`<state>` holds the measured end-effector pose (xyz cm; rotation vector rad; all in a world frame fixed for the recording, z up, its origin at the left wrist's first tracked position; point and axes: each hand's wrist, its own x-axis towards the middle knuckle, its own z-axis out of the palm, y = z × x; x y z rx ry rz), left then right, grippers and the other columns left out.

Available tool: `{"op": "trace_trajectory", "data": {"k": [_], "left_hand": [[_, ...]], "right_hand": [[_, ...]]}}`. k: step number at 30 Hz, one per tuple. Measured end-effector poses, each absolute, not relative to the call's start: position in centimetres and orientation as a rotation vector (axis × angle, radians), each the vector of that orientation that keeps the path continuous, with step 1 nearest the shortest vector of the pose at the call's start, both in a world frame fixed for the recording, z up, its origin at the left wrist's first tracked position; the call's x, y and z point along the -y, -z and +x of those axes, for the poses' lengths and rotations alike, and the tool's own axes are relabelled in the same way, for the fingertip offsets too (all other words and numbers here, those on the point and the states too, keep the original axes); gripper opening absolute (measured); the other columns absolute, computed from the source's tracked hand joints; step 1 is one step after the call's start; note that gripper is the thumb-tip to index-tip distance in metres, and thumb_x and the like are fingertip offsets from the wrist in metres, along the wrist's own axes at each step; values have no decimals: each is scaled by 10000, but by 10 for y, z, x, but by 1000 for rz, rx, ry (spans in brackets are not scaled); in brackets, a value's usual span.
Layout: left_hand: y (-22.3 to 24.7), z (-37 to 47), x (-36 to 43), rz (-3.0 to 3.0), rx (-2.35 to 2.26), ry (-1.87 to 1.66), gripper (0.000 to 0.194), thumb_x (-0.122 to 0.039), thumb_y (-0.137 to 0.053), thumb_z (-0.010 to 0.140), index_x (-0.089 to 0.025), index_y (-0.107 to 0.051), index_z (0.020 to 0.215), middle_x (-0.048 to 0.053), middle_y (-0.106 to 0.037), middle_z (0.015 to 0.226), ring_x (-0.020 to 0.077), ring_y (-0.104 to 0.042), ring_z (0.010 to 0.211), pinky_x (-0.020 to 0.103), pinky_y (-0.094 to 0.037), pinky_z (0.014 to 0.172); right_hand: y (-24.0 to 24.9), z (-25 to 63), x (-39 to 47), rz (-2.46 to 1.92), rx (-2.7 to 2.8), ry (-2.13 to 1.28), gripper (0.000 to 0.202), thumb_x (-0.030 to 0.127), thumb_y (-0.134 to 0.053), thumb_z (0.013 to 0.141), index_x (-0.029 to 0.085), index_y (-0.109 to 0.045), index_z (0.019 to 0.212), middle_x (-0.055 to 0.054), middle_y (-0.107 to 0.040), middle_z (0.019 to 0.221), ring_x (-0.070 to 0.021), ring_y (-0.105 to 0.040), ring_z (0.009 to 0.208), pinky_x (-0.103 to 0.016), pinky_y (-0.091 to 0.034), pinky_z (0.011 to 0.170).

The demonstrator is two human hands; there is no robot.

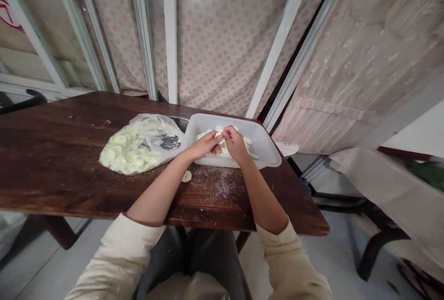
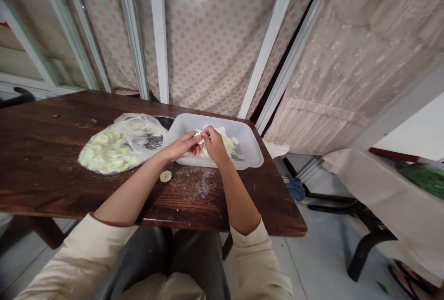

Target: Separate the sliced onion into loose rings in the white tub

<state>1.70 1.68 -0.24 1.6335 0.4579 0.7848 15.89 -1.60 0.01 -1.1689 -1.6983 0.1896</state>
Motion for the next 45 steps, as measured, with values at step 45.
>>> {"op": "trace_trajectory", "data": {"k": [45], "left_hand": [[2,16,-16,1657,-445,-820,327,-495,-448,807,-170,-417,815,-15,-504,691,66,-472,542,201,-373,514]], "right_hand": [[-4,159,19,-1158,1682,-178,244,375,-399,843,204,-420,670,26,-465,623,-122,-441,615,-247,-352,610]]}}
